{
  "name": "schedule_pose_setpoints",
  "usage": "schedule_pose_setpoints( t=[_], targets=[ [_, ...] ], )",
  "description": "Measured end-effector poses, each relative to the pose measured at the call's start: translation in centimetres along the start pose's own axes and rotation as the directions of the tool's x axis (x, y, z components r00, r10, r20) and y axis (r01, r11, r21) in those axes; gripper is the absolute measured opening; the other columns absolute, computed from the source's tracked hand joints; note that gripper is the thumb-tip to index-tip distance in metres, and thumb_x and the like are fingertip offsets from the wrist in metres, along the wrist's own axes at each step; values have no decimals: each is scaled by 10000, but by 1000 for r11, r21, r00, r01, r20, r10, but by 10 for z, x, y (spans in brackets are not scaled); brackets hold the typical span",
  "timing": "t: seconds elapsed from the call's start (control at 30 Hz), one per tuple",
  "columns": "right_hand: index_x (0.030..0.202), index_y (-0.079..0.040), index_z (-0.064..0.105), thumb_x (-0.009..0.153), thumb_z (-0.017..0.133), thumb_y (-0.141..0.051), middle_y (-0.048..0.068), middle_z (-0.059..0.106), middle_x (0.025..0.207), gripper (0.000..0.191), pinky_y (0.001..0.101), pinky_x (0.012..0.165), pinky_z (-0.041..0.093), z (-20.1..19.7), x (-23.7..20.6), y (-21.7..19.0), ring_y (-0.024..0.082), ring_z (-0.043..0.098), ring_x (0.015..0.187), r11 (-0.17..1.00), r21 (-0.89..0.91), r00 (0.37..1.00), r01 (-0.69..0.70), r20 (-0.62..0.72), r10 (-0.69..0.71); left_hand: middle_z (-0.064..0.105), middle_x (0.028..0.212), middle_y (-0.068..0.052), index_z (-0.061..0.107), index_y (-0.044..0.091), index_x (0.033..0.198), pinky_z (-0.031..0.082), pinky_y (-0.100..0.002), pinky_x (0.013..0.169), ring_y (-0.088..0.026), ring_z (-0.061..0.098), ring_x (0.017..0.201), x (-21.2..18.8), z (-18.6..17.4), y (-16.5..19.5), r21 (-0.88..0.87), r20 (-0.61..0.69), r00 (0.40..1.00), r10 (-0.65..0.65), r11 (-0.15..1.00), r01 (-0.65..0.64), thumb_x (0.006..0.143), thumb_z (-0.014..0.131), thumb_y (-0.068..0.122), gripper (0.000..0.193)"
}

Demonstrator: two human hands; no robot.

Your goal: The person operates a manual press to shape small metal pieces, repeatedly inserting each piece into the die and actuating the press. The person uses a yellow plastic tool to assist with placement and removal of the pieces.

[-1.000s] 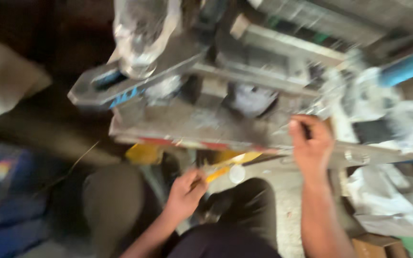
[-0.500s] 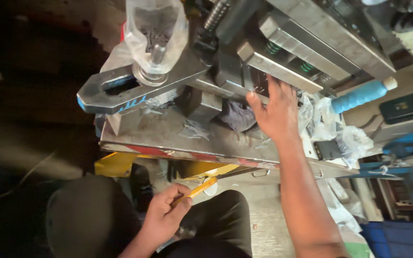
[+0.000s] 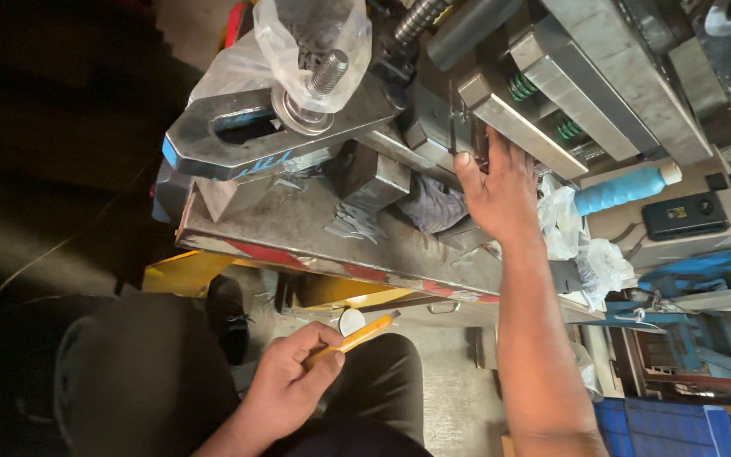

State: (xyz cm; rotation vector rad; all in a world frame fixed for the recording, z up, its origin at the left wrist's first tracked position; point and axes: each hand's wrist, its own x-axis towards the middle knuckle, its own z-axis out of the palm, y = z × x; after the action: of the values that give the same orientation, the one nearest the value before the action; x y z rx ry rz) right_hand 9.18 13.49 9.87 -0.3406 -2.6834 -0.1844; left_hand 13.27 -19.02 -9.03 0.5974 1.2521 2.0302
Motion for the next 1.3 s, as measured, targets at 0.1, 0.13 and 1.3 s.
schedule_pose_setpoints(
  t=[0.1, 0.13, 1.3],
  targets=[
    [1503, -19, 495, 1031, 596, -484, 289, 544, 1477, 670, 528, 1168, 387, 0, -2, 4, 480, 504, 1383, 997, 79, 1000, -3, -10, 4, 594, 745, 45, 657, 27, 966, 403, -224, 575, -26, 486, 667, 0, -1, 3, -29, 9, 1000, -11, 1000, 11, 918, 663, 53, 54],
    [1511, -9, 488, 1044, 606, -462, 292, 556, 1467, 661, 529, 1155, 400, 0, -2, 6, 481, 522, 1368, 996, 82, 998, 46, -39, -43, 596, 750, 46, 655, 25, 966, 404, -225, 577, -25, 488, 672, 0, -1, 3, -45, 12, 1000, -16, 999, 16, 919, 659, 50, 53],
    [1501, 24, 435, 988, 670, -545, 257, 642, 1354, 801, 566, 1000, 450, 12, -9, 16, 465, 612, 1224, 999, -31, 996, -39, -85, 36, 528, 742, 40, 632, 31, 968, 359, -228, 556, -29, 449, 660, -1, 1, -13, -66, 3, 1000, -18, 998, 18, 921, 650, 26, 51]
  ],
)
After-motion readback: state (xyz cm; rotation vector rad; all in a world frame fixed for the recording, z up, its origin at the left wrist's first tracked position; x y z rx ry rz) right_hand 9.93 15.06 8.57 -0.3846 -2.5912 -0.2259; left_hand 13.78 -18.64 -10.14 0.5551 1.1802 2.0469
